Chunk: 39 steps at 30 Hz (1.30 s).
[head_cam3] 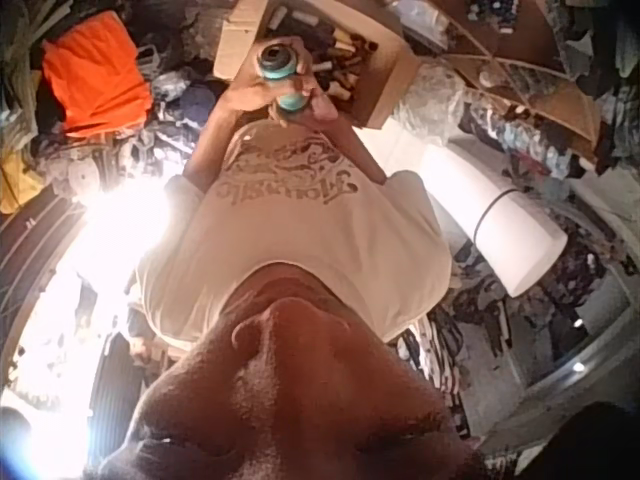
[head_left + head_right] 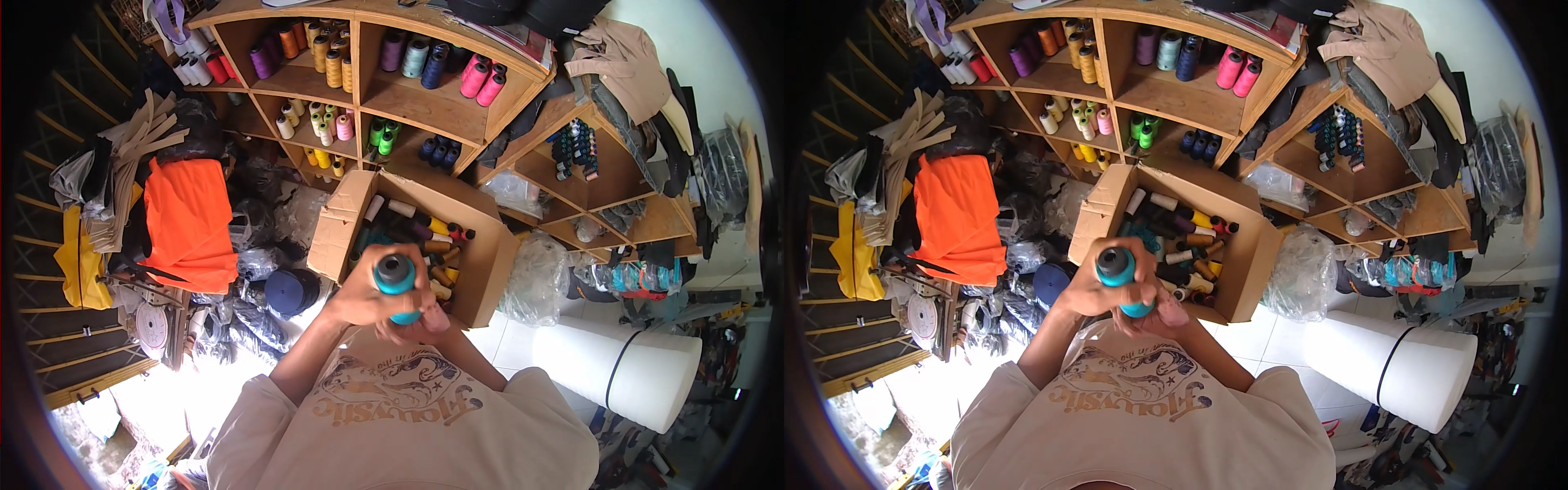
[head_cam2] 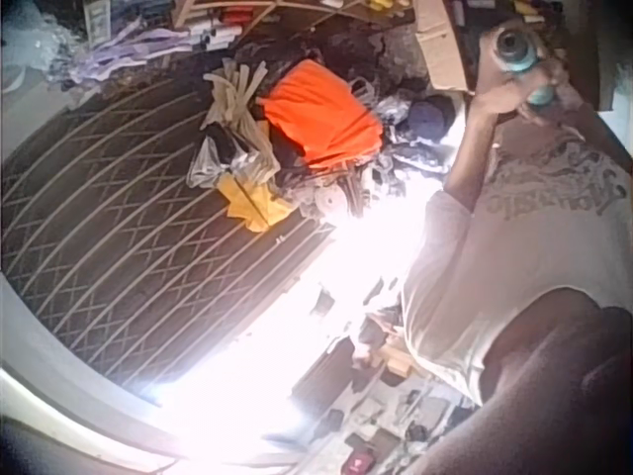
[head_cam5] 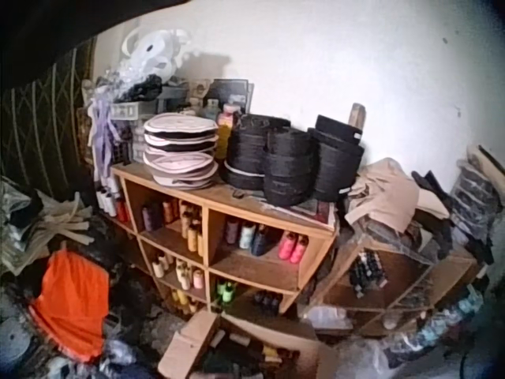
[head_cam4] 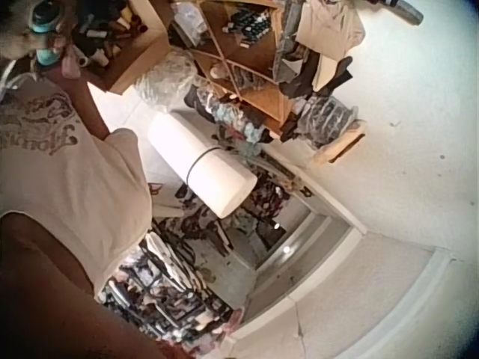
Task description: The person picks up various colored thread spools from a cardboard box and places them onto a wooden shelf. They handle blue, green, teal, yellow, dark blue, and red spools, arranging them in rows on the shelf.
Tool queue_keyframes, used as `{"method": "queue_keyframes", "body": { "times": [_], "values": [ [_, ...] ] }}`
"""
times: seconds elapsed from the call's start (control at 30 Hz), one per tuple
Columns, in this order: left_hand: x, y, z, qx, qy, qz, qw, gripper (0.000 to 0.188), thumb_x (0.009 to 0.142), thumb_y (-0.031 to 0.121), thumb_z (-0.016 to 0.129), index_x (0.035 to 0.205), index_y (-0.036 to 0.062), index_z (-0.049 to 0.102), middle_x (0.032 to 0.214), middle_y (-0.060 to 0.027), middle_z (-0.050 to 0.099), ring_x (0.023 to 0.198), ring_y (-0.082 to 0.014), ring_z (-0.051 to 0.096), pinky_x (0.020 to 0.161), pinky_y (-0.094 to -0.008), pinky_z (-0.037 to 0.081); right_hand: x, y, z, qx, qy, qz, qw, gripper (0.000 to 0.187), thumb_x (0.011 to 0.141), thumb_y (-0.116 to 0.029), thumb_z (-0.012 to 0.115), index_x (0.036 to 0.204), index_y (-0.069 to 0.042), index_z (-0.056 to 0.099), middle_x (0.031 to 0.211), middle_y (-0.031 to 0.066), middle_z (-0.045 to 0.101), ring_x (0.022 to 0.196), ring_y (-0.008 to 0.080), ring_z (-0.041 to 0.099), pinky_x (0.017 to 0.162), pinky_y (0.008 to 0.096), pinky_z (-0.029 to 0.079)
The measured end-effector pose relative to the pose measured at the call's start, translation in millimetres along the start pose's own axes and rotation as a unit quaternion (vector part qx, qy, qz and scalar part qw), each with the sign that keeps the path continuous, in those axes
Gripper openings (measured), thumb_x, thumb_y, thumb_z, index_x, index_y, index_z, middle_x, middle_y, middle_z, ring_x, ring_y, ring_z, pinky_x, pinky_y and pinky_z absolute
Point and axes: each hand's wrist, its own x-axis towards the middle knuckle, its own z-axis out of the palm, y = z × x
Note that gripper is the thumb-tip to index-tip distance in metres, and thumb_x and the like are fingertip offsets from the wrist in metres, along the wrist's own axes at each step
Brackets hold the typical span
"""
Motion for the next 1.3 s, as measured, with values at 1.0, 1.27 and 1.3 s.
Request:
{"method": "queue_keyframes", "body": {
  "times": [1.0,1.27,1.3],
  "values": [
    [-78.9,25.8,10.1,0.065,0.355,0.057,0.931,0.013,0.079,0.0,0.069,0.082,0.0009,0.057,0.071,-0.0028,0.062,0.065,-0.0083,0.061,0.06,-0.0242,0.048,40.5,73.2,90.1,-0.388,0.294,-0.255,0.836,0.068,0.092,-0.06,0.055,0.126,-0.003,0.046,0.094,-0.0003,0.053,0.08,0.0054,0.049,0.066,0.026,0.042],
    [-97.2,53.7,-10.8,0.096,0.139,0.029,0.985,0.021,0.078,-0.001,0.07,0.079,0.003,0.049,0.071,-0.0077,0.061,0.063,-0.0141,0.061,0.061,-0.0278,0.05,45.4,77.6,104.2,-0.08,0.182,-0.081,0.977,0.075,0.086,-0.076,0.045,0.118,-0.008,0.05,0.079,-0.0014,0.05,0.062,0.0097,0.041,0.063,0.0296,0.037],
    [-95.8,54.3,-16.0,0.073,0.094,0.023,0.993,0.022,0.078,0.0,0.071,0.079,0.0036,0.049,0.069,-0.0075,0.061,0.063,-0.0141,0.061,0.062,-0.0279,0.05,44.0,81.0,98.3,-0.05,0.125,-0.058,0.989,0.076,0.085,-0.077,0.045,0.114,-0.008,0.05,0.074,-0.0021,0.047,0.059,0.0096,0.039,0.064,0.0297,0.036]
  ]
}}
